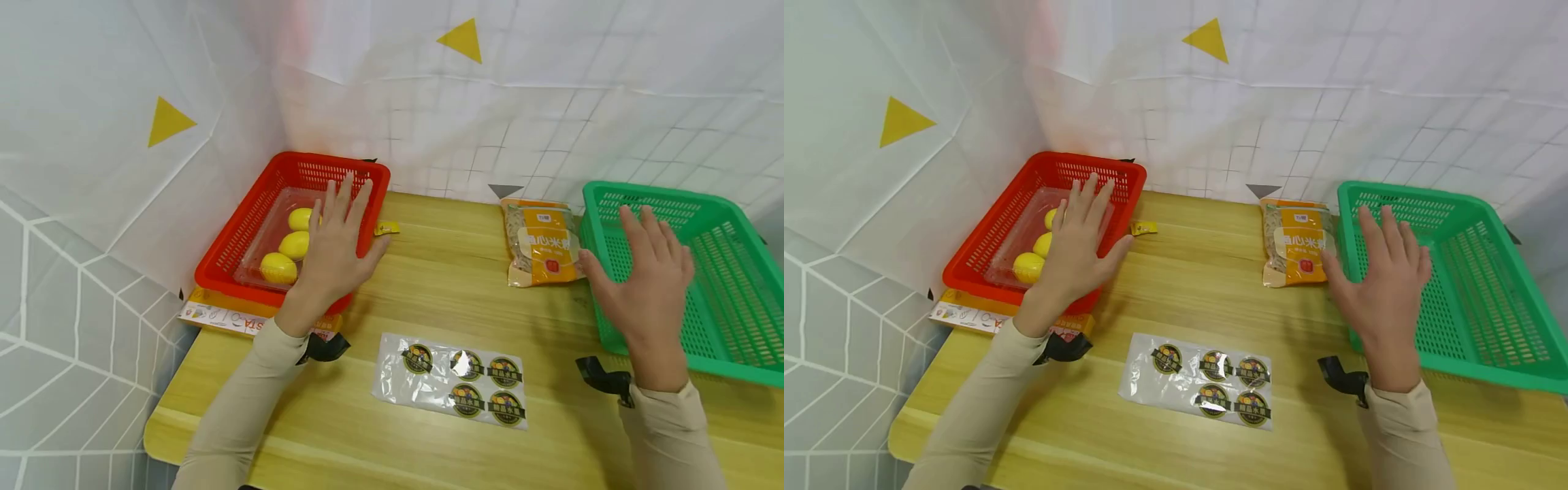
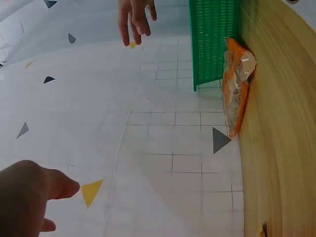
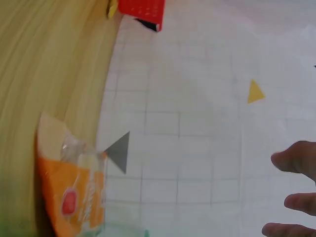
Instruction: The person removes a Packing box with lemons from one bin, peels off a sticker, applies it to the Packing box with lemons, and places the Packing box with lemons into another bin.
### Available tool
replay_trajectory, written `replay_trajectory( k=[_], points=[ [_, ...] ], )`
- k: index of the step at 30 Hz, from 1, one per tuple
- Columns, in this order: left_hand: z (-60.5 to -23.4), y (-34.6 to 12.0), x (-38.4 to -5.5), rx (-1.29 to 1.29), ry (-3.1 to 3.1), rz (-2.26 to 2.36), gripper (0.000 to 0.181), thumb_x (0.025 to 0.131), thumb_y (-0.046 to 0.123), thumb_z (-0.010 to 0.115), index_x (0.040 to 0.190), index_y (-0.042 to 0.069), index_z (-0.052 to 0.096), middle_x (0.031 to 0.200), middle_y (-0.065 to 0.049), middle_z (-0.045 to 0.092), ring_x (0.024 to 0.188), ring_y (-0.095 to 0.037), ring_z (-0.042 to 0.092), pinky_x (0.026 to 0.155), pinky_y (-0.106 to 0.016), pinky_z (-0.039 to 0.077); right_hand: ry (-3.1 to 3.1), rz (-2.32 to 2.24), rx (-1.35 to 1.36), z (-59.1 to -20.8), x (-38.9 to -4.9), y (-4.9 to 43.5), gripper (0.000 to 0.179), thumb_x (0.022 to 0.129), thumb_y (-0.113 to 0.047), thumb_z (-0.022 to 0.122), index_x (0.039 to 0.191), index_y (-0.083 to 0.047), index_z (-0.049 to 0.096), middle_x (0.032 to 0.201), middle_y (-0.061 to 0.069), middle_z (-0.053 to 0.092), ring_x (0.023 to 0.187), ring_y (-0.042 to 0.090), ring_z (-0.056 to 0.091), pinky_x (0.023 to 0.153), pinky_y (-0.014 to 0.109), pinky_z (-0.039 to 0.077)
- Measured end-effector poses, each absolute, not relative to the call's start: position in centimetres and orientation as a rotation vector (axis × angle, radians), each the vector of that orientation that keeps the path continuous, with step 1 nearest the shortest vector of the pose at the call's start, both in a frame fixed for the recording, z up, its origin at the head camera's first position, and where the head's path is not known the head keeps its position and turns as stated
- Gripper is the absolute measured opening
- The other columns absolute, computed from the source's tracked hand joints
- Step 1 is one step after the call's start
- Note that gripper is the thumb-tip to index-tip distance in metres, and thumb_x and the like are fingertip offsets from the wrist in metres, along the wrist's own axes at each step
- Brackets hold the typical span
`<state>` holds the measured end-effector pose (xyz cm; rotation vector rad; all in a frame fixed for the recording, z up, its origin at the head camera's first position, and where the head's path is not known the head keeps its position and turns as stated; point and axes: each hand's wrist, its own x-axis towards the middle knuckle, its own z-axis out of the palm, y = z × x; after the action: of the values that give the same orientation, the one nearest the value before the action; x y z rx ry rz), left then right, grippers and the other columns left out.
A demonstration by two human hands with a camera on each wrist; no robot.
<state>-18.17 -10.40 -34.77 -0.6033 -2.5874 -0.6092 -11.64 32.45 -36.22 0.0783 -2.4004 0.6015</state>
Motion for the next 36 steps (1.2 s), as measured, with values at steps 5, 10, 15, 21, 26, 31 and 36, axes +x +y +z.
replay_trajectory(
  k=[5, 10, 15, 21, 26, 31, 36],
  points=[
    [-34.0, -11.2, -18.0, -0.695, -2.369, -0.793, 0.071, 0.1, 0.035, 0.062, 0.159, 0.004, 0.037, 0.161, -0.017, 0.038, 0.15, -0.036, 0.031, 0.122, -0.051, 0.021, -2.249, 0.786, 0.088, -35.1, -11.9, 31.3, 0.064, 0.093, -0.027, 0.077, 0.153, -0.018, 0.055, 0.15, 0.013, 0.055, 0.132, 0.048, 0.051, 0.112, 0.059, 0.038],
    [-33.2, -12.3, -17.3, -0.708, -2.222, -1.124, 0.064, 0.098, 0.027, 0.066, 0.153, 0.004, 0.045, 0.151, -0.01, 0.052, 0.135, -0.027, 0.052, 0.111, -0.05, 0.043, -2.217, 1.005, 0.058, -33.6, -12.4, 29.6, 0.061, 0.091, -0.009, 0.08, 0.148, -0.021, 0.061, 0.144, 0.002, 0.062, 0.13, 0.022, 0.059, 0.106, 0.026, 0.045],
    [-32.7, -13.6, -16.4, -0.68, -2.135, -1.443, 0.057, 0.098, 0.022, 0.067, 0.15, 0.009, 0.049, 0.143, -0.004, 0.058, 0.126, -0.024, 0.058, 0.101, -0.056, 0.05, -2.209, 1.294, 0.094, -32.2, -13.2, 27.8, 0.059, 0.094, -0.005, 0.077, 0.148, -0.021, 0.059, 0.143, 0.004, 0.063, 0.127, 0.015, 0.059, 0.101, 0.028, 0.049],
    [-32.4, -15.3, -15.3, -0.601, -2.014, -1.806, 0.05, 0.1, 0.0, 0.062, 0.148, 0.004, 0.049, 0.139, -0.015, 0.059, 0.124, -0.033, 0.058, 0.102, -0.04, 0.05, -2.23, 1.454, 0.195, -31.1, -14.4, 25.6, 0.057, 0.097, -0.005, 0.073, 0.149, -0.019, 0.058, 0.141, 0.005, 0.064, 0.123, 0.017, 0.062, 0.096, 0.027, 0.051],
    [-33.0, -16.7, -14.4, -0.506, -1.97, -1.897, 0.046, 0.102, -0.003, 0.06, 0.147, 0.004, 0.049, 0.136, -0.016, 0.06, 0.121, -0.038, 0.059, 0.103, -0.035, 0.05, -2.274, 1.466, 0.294, -31.2, -15.6, 23.3, 0.056, 0.096, -0.007, 0.074, 0.149, -0.017, 0.057, 0.14, 0.006, 0.064, 0.121, 0.018, 0.062, 0.093, 0.026, 0.051],
    [-33.9, -18.2, -13.4, -0.398, -1.931, -1.906, 0.039, 0.102, 0.0, 0.061, 0.14, 0.004, 0.055, 0.131, -0.02, 0.061, 0.116, -0.039, 0.06, 0.096, -0.031, 0.052, -2.35, 1.434, 0.413, -31.8, -16.6, 20.9, 0.058, 0.095, -0.01, 0.076, 0.15, -0.015, 0.056, 0.14, 0.006, 0.064, 0.122, 0.023, 0.062, 0.092, 0.027, 0.052],
    [-35.1, -19.6, -12.4, -0.276, -1.888, -1.908, 0.032, 0.103, 0.003, 0.062, 0.135, 0.001, 0.06, 0.124, -0.021, 0.063, 0.11, -0.037, 0.061, 0.089, -0.03, 0.054, -2.403, 1.487, 0.506, -32.2, -17.9, 18.7, 0.057, 0.096, -0.011, 0.075, 0.149, -0.013, 0.056, 0.14, 0.007, 0.064, 0.123, 0.024, 0.062, 0.096, 0.038, 0.054]
  ],
)
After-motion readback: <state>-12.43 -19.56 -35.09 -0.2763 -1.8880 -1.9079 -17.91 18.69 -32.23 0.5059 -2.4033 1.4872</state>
